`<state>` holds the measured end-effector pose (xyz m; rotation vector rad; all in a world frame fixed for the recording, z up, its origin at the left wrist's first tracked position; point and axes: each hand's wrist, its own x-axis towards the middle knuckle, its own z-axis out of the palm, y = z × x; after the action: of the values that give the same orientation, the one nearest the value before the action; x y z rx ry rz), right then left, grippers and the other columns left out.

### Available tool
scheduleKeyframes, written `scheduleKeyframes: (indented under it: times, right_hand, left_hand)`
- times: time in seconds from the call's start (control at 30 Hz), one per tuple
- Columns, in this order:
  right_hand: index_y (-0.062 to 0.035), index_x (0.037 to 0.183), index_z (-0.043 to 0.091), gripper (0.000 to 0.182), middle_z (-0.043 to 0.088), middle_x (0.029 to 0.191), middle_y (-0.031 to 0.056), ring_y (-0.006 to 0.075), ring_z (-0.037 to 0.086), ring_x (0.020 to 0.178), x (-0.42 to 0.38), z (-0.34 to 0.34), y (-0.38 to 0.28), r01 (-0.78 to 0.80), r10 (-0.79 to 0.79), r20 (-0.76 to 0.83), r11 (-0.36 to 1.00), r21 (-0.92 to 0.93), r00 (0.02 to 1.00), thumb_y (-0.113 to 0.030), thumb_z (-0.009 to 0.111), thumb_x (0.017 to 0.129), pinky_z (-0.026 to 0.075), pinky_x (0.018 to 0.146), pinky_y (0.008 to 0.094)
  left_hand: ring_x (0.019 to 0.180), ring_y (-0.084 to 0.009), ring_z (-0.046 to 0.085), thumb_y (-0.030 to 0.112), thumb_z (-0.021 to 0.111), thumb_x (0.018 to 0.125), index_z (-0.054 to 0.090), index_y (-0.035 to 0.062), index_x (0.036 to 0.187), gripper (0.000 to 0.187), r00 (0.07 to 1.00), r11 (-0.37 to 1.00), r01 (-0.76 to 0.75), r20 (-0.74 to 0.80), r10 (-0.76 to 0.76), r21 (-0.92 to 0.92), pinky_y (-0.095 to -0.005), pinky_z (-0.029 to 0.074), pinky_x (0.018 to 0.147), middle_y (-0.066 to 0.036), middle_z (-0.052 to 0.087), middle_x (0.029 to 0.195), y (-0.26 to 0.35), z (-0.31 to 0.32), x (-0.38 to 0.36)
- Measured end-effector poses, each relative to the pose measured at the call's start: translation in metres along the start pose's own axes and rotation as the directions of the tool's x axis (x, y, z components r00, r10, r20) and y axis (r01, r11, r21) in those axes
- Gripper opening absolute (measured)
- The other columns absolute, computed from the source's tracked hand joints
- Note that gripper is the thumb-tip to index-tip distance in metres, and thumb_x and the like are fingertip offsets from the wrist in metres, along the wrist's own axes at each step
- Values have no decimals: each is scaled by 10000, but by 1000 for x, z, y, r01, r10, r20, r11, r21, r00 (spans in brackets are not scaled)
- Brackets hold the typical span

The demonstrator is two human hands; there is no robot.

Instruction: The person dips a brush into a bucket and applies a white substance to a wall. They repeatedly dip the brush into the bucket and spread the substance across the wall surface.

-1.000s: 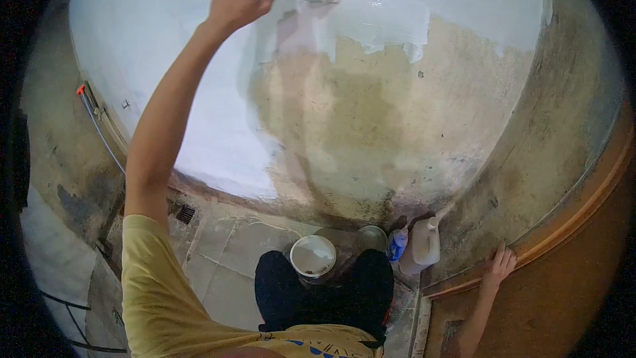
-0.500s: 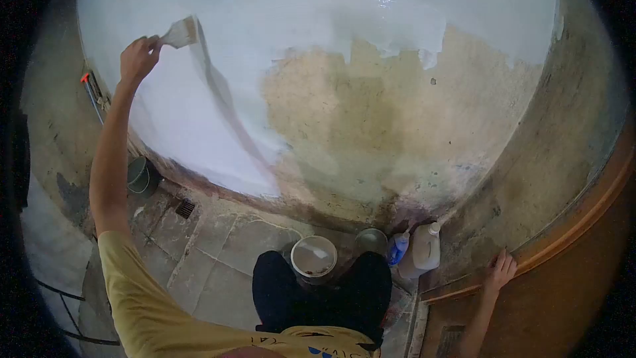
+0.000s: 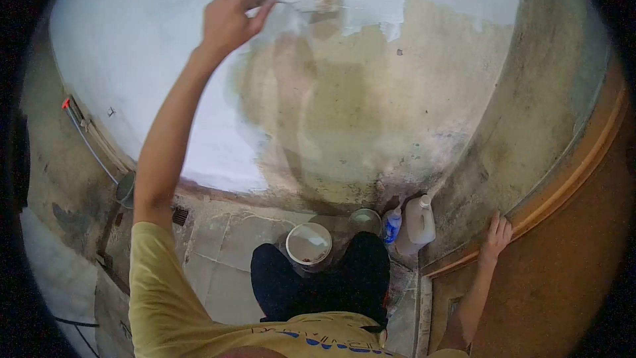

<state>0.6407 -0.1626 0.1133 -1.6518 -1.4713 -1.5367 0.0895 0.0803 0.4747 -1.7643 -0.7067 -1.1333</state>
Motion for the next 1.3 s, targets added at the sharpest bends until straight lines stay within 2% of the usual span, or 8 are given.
scheduleKeyframes:
  times: [0.07,0.17,0.23,0.37,0.53,0.67,1.23,1.3]
  right_hand:
    - [-15,994,599,221,551,806,105,269,542,739,0,0,2,20,-20,-27,1000,6,999,-5,670,785,440,640,377]
    - [-13,993,598,220,547,799,106,270,535,731,-2,1,2,31,-30,-45,999,16,999,-10,669,785,436,641,381]
    - [-11,993,598,219,544,795,107,270,532,728,-3,0,2,15,-15,-29,1000,17,999,-15,667,785,435,643,383]
    - [-8,995,599,229,542,787,110,269,532,721,1,-4,-2,9,-7,-32,999,50,999,-17,665,776,434,648,383]
    - [-7,1005,601,245,544,787,112,273,532,712,0,-3,-1,1,0,-25,1000,31,1000,-9,665,767,431,640,379]
    - [-11,1005,606,236,549,792,111,277,535,715,1,-4,0,-3,5,-29,997,71,1000,-20,666,777,434,634,380]
    - [-40,987,622,202,568,818,96,249,549,727,1,0,0,35,-34,-70,999,12,997,-6,661,791,432,624,359]
    - [-36,988,624,183,571,825,96,246,556,741,-3,2,1,-7,7,-12,1000,-9,1000,-9,651,809,437,633,358]
  left_hand:
    - [675,-252,631,350,638,834,729,148,917,237,1000,1000,4,26,-4,13,-373,496,579,-38,637,712,34,19,18]
    - [669,-243,625,348,621,839,723,162,892,219,999,996,27,24,-25,-87,-377,488,567,-35,620,695,69,49,34]
    - [669,-249,615,319,606,816,706,133,815,211,998,990,44,43,-38,-132,-396,486,533,-62,592,663,86,62,40]
    - [664,-233,610,343,613,835,713,161,860,209,996,994,30,84,-21,-105,-383,477,546,-36,576,650,103,78,45]
    - [658,-225,603,317,619,834,707,159,845,182,1000,997,-4,18,5,-82,-374,471,531,-31,564,640,104,82,41]
    - [683,-236,616,292,607,807,689,126,789,186,1000,995,-17,14,19,-103,-385,487,519,-60,589,675,92,74,34]
    - [672,-208,599,270,644,826,689,149,893,146,991,979,-58,128,33,197,-361,481,535,-30,559,665,-54,-16,-55]
    - [677,-208,600,269,645,828,689,147,892,144,989,974,-43,151,9,223,-359,482,540,-29,561,669,-73,-30,-68]
